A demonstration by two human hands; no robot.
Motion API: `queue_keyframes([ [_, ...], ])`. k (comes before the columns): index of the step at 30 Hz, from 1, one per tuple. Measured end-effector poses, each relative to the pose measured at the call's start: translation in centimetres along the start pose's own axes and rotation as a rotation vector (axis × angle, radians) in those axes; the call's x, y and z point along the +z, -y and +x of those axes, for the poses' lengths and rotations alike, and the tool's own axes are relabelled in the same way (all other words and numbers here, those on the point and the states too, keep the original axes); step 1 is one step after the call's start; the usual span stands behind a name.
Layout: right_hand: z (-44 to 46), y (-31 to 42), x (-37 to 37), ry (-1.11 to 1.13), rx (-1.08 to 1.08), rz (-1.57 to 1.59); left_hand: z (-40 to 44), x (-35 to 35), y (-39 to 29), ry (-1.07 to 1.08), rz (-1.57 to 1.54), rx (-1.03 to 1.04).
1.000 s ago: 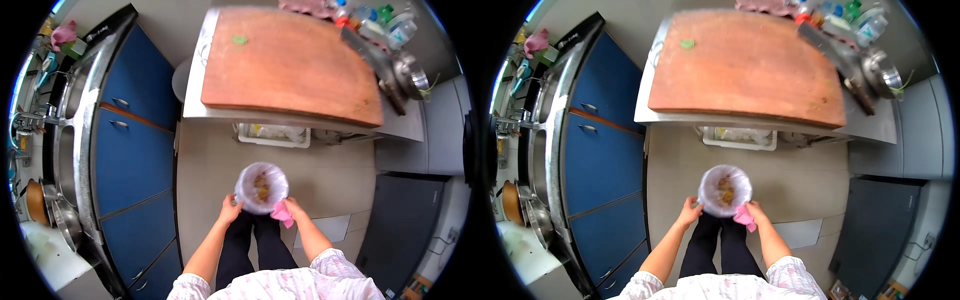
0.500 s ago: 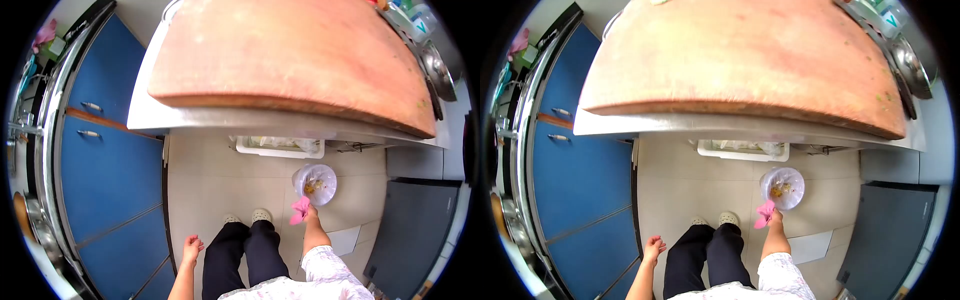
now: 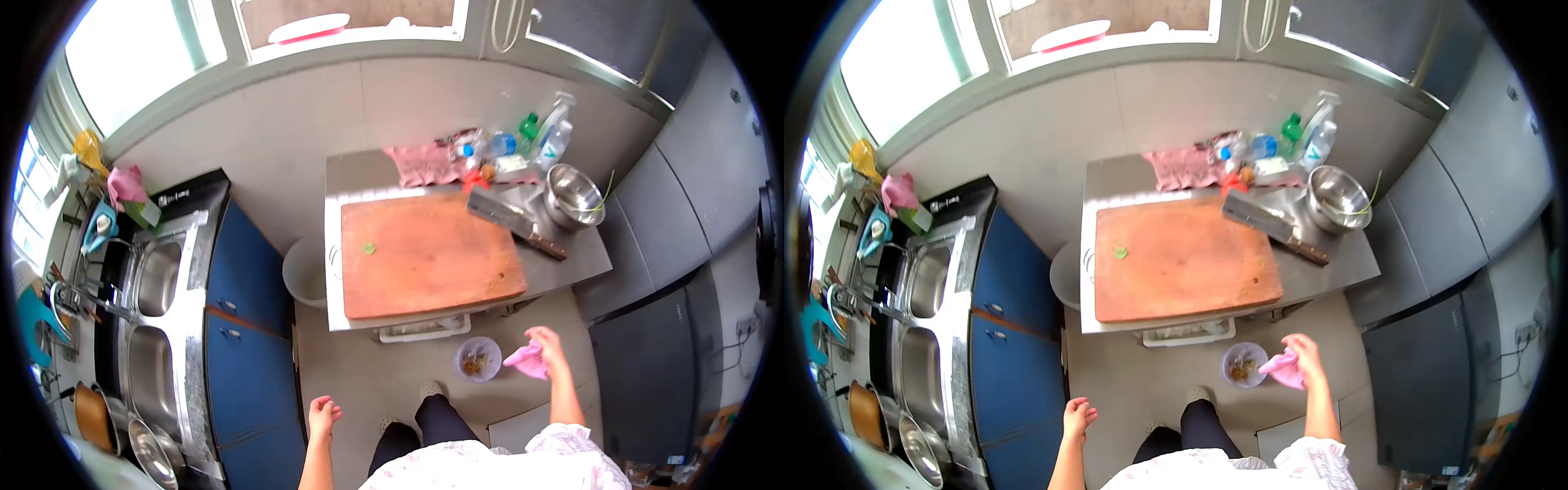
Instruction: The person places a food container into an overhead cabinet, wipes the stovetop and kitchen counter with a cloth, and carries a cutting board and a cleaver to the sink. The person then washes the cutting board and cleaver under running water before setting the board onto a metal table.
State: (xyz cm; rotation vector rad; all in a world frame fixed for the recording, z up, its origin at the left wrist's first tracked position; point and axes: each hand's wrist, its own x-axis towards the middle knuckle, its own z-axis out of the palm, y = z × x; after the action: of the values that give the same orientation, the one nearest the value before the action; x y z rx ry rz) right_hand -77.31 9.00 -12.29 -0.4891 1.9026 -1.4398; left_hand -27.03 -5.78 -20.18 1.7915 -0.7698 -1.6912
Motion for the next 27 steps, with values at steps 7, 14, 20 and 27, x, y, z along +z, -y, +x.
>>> queue_keyframes([
  [7,11.6,10.9,-0.1,-0.162,-0.54,-0.977,1.8,9.9,-14.1,-0.017,-0.03,0.54],
  [14,18.6,12.5,1.2,0.157,-0.281,-1.477,7.6,16.9,-21.6,-0.38,0.689,0.654],
  [20,17.7,14.2,1.0,0.452,-0.231,-1.32,8.0,18.9,-23.5,-0.456,0.901,0.394],
  [27,13.0,13.1,1.4,0.399,-0.203,-1.043,9.9,17.7,-22.0,-0.437,0.984,0.51],
])
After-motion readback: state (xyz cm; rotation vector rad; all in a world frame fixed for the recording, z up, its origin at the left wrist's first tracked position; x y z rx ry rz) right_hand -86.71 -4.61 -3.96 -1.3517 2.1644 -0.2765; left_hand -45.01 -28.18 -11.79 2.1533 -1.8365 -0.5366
